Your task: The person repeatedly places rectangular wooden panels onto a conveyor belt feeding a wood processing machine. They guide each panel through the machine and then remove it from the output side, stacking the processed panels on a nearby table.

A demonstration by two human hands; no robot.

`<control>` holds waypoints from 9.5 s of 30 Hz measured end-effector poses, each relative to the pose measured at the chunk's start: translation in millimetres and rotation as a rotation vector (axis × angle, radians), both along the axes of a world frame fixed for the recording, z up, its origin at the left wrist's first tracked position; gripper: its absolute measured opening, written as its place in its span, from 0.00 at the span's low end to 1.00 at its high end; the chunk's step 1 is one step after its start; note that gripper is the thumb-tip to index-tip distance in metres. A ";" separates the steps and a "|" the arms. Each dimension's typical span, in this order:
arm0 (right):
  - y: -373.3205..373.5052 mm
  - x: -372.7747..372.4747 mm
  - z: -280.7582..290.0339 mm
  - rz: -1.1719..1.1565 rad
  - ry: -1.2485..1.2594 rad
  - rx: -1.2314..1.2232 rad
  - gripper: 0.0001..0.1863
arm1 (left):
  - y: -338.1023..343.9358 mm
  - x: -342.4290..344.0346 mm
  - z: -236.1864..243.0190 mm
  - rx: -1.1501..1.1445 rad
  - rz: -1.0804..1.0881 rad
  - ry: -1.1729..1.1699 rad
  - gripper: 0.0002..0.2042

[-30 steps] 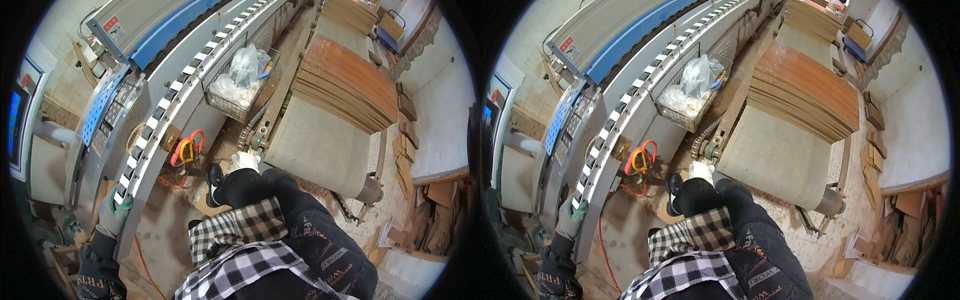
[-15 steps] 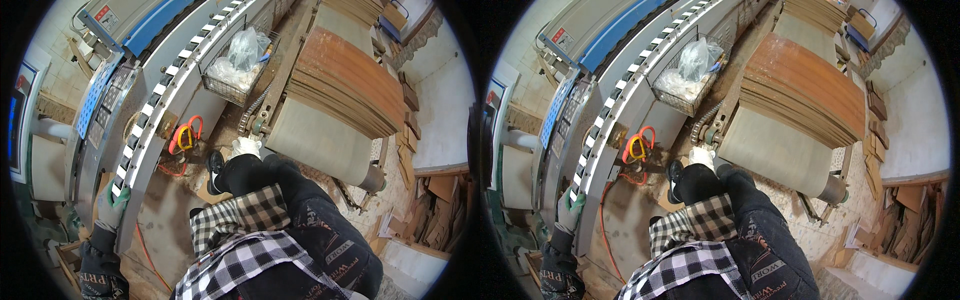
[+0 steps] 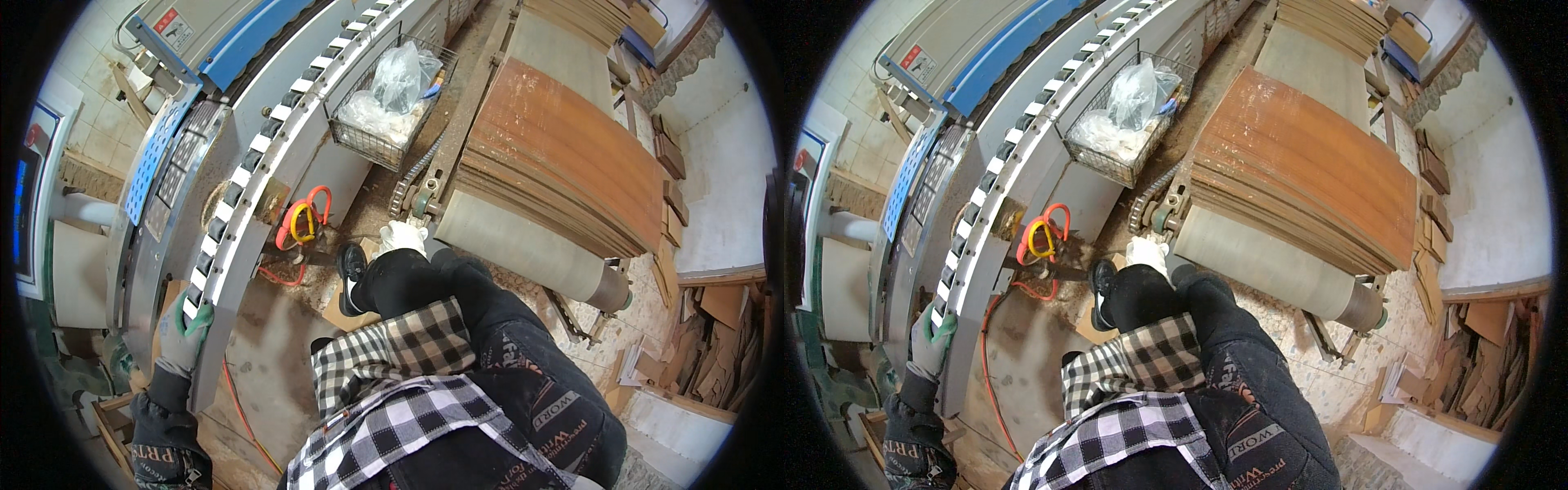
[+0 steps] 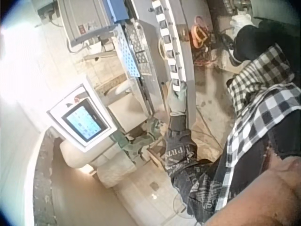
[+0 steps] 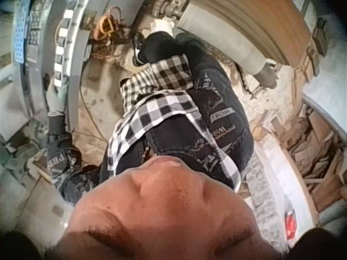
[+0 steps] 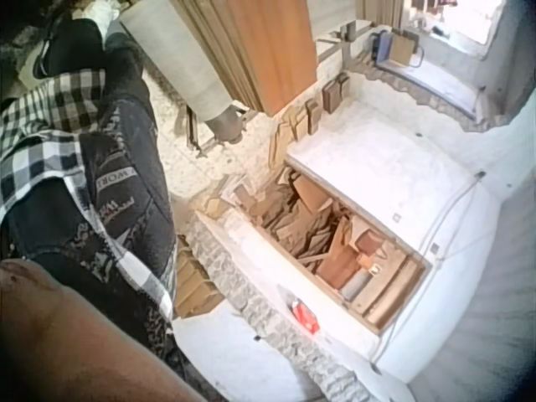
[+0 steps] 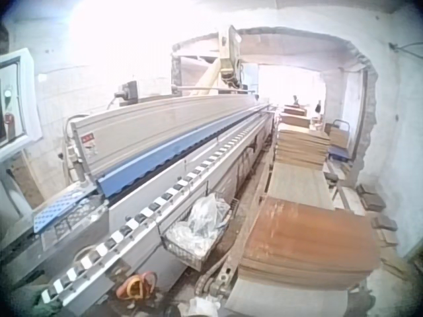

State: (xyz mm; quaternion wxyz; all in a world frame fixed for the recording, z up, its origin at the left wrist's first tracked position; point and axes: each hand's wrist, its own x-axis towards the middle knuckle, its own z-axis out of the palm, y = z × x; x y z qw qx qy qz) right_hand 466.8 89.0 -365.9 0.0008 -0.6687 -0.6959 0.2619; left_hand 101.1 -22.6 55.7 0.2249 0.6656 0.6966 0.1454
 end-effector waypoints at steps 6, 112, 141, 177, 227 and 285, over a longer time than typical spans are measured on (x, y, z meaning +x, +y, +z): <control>-17.0 19.4 74.1 -0.071 0.066 -0.101 0.22 | 2.7 -0.2 3.0 -0.017 -0.052 0.008 0.21; -142.0 201.1 343.6 -0.411 -0.489 0.874 0.39 | -11.2 7.5 -31.3 0.475 0.385 0.474 0.43; -198.0 202.8 318.4 -0.975 1.924 0.303 0.21 | -24.6 -19.1 -34.7 0.562 0.211 0.379 0.28; -90.8 -49.6 358.4 0.145 1.471 0.002 0.24 | -128.6 -54.8 -36.9 0.715 0.437 0.504 0.23; -179.2 210.9 272.6 -1.145 1.598 0.648 0.44 | -115.8 -98.5 -50.6 0.606 0.334 0.319 0.27; -95.4 -148.0 361.3 0.060 1.871 -0.769 0.20 | -170.4 -44.8 -29.0 0.591 0.369 0.410 0.29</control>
